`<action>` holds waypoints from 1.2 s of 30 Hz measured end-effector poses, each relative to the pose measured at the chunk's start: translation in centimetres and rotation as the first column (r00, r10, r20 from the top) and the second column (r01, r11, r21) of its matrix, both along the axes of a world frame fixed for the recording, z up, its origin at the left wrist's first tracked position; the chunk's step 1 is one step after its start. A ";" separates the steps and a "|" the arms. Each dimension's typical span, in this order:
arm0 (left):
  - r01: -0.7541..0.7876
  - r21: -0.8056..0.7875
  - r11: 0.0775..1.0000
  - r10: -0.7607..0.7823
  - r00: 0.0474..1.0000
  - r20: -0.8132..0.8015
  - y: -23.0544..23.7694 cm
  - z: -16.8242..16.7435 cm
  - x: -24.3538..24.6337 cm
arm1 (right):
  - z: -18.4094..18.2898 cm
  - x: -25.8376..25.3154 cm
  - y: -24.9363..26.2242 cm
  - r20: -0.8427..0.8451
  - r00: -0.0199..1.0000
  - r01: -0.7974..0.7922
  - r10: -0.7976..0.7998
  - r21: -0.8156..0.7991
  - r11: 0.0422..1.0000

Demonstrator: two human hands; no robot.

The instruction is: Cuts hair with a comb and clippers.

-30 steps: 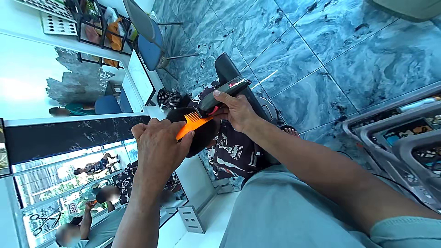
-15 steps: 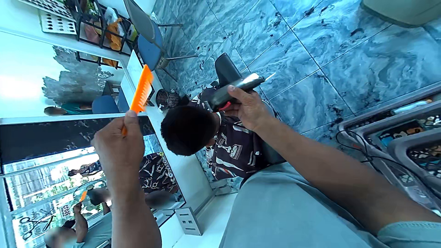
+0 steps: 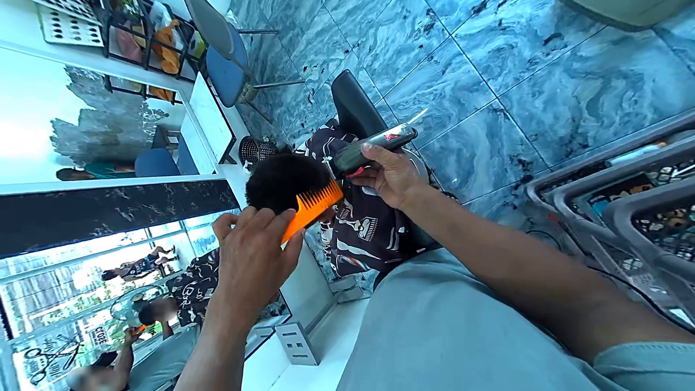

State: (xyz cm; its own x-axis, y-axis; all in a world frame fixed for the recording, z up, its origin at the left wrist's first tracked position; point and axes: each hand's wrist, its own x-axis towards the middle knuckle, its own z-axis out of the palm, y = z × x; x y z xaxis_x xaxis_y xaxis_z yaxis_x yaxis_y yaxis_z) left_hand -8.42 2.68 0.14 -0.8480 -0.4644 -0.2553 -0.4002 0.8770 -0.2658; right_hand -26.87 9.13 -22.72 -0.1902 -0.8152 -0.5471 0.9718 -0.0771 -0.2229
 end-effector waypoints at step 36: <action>-0.443 0.299 0.845 0.481 0.875 -0.063 -8.6 1.0 -5.1 | 1.7 -0.2 6.6 -0.285 0.930 0.258 -0.232 0.056 0.965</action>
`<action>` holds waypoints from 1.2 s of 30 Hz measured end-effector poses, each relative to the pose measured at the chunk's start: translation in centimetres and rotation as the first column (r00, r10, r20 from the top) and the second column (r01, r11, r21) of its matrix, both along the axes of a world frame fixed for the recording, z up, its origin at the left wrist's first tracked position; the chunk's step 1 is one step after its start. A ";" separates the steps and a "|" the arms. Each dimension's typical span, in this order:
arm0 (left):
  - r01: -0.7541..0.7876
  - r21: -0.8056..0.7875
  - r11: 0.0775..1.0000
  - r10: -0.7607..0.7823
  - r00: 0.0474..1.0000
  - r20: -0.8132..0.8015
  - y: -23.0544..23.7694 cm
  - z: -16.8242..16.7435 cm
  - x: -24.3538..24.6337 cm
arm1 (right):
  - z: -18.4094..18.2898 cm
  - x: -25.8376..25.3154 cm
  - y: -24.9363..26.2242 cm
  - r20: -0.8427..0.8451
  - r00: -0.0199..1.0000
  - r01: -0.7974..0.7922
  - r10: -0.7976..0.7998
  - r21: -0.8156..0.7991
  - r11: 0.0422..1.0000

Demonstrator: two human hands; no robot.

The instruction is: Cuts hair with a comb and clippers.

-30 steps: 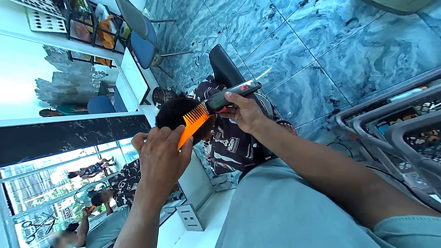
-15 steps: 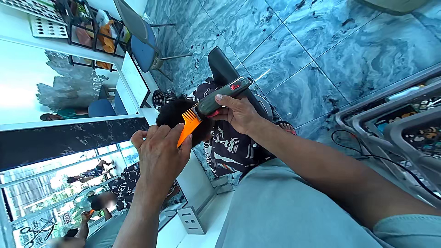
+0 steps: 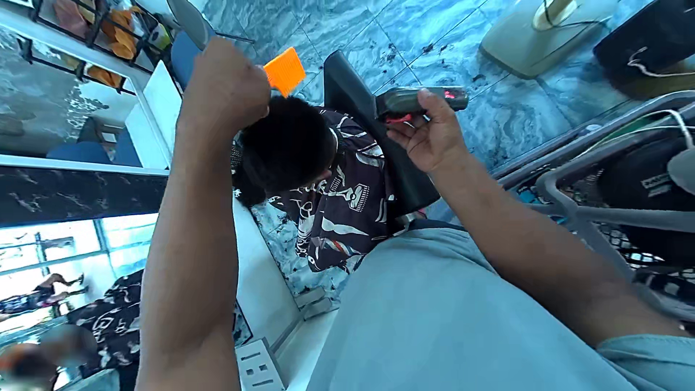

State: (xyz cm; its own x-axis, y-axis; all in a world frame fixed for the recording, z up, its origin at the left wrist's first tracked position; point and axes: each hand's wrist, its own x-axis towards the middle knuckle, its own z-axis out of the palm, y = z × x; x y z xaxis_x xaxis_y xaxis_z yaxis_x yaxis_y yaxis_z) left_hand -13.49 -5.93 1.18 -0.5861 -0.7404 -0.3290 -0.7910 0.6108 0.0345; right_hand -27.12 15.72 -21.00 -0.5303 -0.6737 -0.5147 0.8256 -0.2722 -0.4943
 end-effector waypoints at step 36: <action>0.372 -0.500 0.782 -0.333 0.927 0.170 13.1 -6.3 4.4 | -1.7 2.2 -6.6 0.294 0.924 -0.210 0.244 -0.142 0.967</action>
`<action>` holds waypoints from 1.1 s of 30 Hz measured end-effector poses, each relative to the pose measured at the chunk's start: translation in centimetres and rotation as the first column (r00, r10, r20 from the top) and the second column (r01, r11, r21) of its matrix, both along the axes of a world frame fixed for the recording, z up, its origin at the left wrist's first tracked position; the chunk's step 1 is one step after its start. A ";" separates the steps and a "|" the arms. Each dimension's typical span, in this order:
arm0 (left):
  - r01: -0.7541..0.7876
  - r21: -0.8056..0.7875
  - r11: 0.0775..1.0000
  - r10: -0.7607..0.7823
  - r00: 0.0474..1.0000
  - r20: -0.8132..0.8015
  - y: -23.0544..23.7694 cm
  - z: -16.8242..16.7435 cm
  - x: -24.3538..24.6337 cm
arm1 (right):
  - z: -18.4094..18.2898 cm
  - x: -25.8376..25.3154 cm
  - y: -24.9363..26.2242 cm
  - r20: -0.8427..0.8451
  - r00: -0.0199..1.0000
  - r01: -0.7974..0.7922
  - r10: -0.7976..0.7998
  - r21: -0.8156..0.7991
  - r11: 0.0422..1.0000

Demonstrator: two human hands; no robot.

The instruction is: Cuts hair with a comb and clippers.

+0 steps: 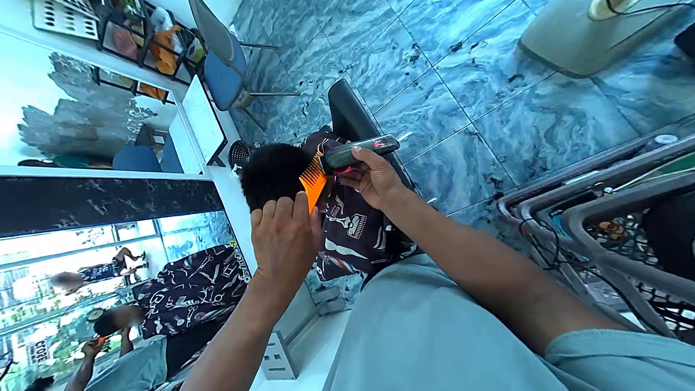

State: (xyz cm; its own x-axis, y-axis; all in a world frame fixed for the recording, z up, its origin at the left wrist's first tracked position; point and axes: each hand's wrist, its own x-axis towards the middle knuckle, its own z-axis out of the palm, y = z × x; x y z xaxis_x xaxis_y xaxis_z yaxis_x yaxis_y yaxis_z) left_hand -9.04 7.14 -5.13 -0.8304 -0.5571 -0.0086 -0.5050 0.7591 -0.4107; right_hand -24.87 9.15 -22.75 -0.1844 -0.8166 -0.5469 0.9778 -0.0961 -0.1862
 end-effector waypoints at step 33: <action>-0.249 0.183 0.951 0.214 0.958 0.193 -4.5 4.2 -6.0 | 0.4 -4.0 -5.5 -0.066 0.974 -0.211 0.216 0.070 0.975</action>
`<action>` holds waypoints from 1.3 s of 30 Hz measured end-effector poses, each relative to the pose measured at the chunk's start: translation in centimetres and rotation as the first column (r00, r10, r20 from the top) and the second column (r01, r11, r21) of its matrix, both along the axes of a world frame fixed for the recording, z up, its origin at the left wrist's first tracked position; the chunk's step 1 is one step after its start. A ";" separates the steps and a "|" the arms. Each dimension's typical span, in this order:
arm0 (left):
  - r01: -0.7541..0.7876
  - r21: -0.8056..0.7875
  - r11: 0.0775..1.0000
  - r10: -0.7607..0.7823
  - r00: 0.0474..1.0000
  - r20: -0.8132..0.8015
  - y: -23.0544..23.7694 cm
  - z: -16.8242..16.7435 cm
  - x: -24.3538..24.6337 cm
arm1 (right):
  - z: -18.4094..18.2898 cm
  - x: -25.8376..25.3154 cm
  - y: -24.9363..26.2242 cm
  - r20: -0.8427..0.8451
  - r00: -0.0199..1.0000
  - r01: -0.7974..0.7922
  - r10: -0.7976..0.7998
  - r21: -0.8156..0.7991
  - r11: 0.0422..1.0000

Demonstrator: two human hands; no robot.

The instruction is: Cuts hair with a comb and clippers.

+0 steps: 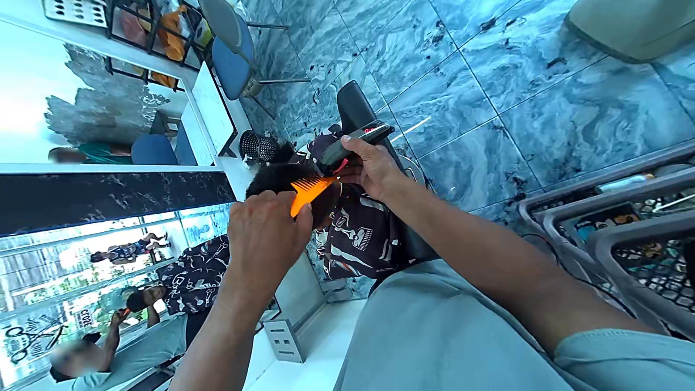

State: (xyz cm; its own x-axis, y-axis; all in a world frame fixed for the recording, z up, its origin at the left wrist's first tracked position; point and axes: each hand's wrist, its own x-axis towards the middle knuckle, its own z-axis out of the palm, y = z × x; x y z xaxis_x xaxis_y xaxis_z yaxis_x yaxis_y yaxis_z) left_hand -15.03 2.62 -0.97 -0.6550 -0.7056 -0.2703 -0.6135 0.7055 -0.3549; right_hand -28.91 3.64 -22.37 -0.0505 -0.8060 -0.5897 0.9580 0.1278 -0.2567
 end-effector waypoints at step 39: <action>-0.547 0.084 0.833 0.499 0.677 -0.540 -3.5 -0.7 17.7 | -0.1 -5.9 6.9 -0.211 0.953 0.238 -0.216 0.087 0.967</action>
State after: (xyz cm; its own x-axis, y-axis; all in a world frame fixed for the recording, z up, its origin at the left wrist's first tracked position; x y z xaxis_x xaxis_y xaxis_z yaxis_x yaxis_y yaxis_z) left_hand 2.72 -0.90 -1.67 -0.1905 -0.9793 0.0684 -0.9760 0.1964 0.0937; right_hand -34.79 10.51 -22.42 -0.3494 -0.6899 -0.6340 0.8963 -0.0489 -0.4408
